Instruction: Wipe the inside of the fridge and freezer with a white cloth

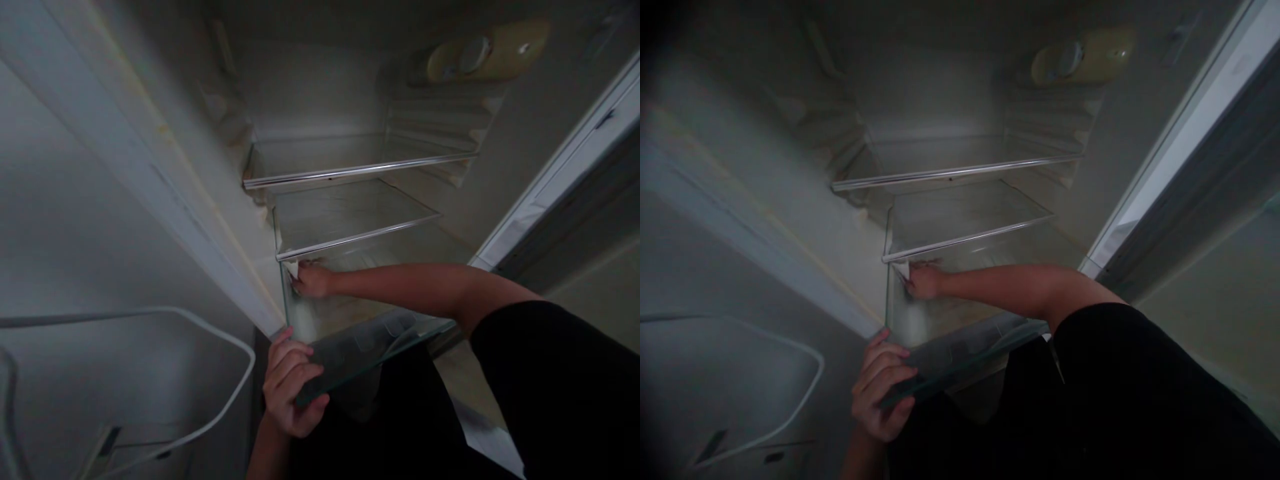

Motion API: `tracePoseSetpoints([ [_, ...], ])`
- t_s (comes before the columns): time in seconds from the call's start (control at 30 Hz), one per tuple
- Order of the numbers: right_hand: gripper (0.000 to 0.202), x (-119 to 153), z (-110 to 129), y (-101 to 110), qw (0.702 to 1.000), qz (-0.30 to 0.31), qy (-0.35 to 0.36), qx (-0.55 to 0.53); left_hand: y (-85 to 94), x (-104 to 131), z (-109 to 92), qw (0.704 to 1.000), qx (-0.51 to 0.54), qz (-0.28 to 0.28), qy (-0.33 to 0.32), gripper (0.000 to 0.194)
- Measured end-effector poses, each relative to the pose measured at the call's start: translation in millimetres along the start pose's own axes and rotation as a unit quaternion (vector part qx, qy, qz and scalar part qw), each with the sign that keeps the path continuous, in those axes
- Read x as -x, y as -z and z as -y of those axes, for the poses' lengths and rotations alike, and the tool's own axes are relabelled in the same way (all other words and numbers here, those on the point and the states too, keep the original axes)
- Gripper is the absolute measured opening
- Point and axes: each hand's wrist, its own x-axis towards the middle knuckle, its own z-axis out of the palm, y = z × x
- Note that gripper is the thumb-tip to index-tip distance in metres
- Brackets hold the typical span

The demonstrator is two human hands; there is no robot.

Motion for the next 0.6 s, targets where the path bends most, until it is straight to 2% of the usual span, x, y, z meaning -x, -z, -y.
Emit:
tracePoseSetpoints([
  [0.1, 0.047, 41, 2, 12, 0.992, 0.072, 0.086, 0.058, -0.5, -1, -1, 1.000, 0.000, -0.003, -0.004, 0.027],
  [0.17, 0.051, 64, 13, 20, 0.978, 0.131, 0.148, 0.061, -0.5, -2, 0, 1.000, 0.001, -0.009, -0.006, 0.027],
  [0.23, 0.048, 80, 28, 24, 0.959, 0.197, 0.202, -0.004, -0.3, -2, 1, 1.000, 0.003, -0.010, -0.011, 0.027],
  [0.33, 0.034, 89, 45, 19, 0.911, 0.307, 0.246, -0.124, 0.4, -1, 3, 1.000, 0.002, -0.002, -0.022, 0.027],
  [0.4, 0.028, 90, 45, 16, 0.889, 0.358, 0.231, -0.167, 1.0, 0, 4, 1.000, 0.000, 0.005, -0.021, 0.027],
  [0.47, 0.026, 93, 34, 17, 0.880, 0.391, 0.206, -0.173, 1.3, 2, 3, 1.000, 0.002, 0.010, -0.015, 0.027],
  [0.53, 0.030, 100, 12, 22, 0.885, 0.419, 0.154, -0.131, 1.2, 3, 2, 1.000, 0.004, 0.011, -0.010, 0.027],
  [0.6, 0.035, 112, -18, 31, 0.894, 0.441, 0.058, -0.051, 0.7, 4, 2, 1.000, 0.008, 0.009, -0.009, 0.028],
])
